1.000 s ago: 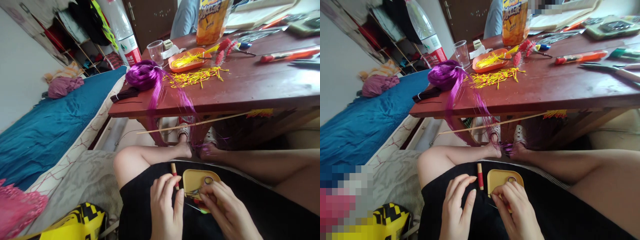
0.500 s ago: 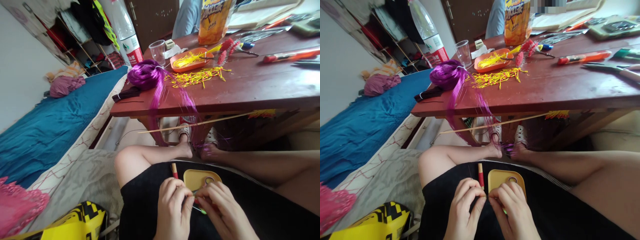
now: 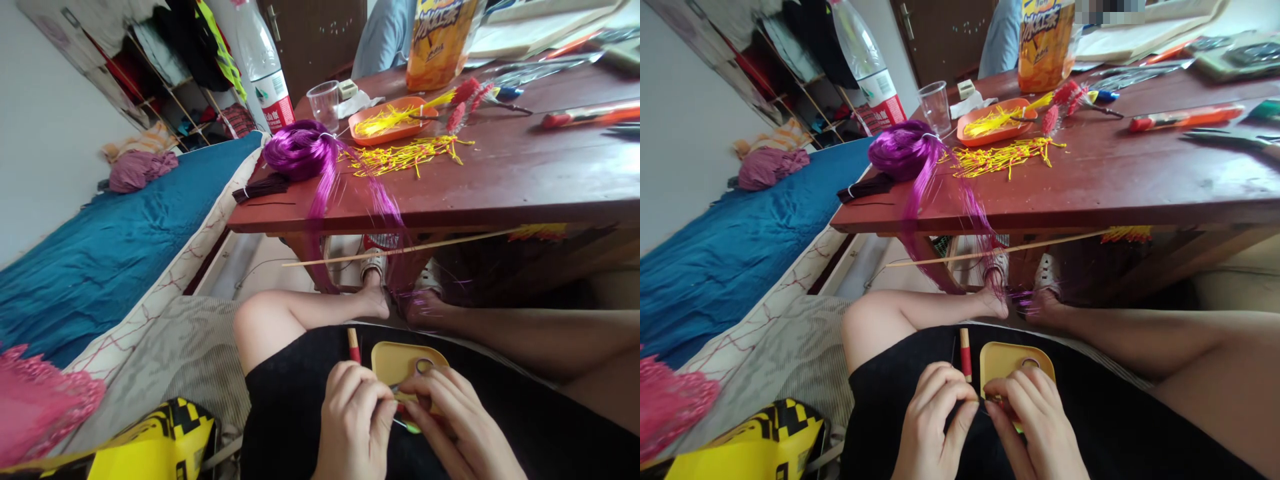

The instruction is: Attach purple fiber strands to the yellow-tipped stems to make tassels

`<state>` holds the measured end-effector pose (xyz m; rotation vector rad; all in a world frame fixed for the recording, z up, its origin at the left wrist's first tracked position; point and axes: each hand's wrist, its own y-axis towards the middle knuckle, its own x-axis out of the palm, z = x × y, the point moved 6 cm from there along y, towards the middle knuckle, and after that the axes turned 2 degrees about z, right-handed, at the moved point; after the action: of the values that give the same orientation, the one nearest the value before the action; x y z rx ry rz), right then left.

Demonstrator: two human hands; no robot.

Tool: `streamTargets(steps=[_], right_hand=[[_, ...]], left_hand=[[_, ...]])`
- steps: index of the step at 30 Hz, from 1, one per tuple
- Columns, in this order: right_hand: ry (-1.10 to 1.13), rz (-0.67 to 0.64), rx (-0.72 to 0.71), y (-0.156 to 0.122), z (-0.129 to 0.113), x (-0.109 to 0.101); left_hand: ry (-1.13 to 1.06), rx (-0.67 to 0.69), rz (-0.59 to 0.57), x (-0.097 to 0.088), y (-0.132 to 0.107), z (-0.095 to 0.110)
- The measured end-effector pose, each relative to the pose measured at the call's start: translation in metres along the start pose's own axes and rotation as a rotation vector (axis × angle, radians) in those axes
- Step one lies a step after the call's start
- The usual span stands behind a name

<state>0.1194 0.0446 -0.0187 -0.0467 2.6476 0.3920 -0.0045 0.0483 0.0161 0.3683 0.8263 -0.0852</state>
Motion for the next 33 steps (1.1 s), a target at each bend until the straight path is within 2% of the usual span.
streamTargets(steps=[3, 9, 15, 23, 33], right_hand=[[-0.006, 0.034, 0.012, -0.0001, 0.0018, -0.0034], [0.043, -0.067, -0.001, 0.0018, -0.0028, 0.0042], [0.007, 0.017, 0.006, -0.0011, 0.0018, -0.0012], [0.064, -0.063, -0.002, 0.0026, -0.0051, 0.0053], [0.025, -0.042, -0.012, -0.0019, 0.001, 0.0026]], left_hand=[[-0.003, -0.004, 0.005, -0.0005, 0.0009, 0.0005], [-0.003, 0.01, 0.004, -0.0012, 0.0012, 0.0022], [-0.01, -0.003, -0.01, 0.0011, -0.0003, -0.0011], [0.0, 0.013, 0.009, -0.0013, 0.0006, 0.0018], [-0.015, 0.021, 0.028, -0.0028, 0.0005, 0.0013]])
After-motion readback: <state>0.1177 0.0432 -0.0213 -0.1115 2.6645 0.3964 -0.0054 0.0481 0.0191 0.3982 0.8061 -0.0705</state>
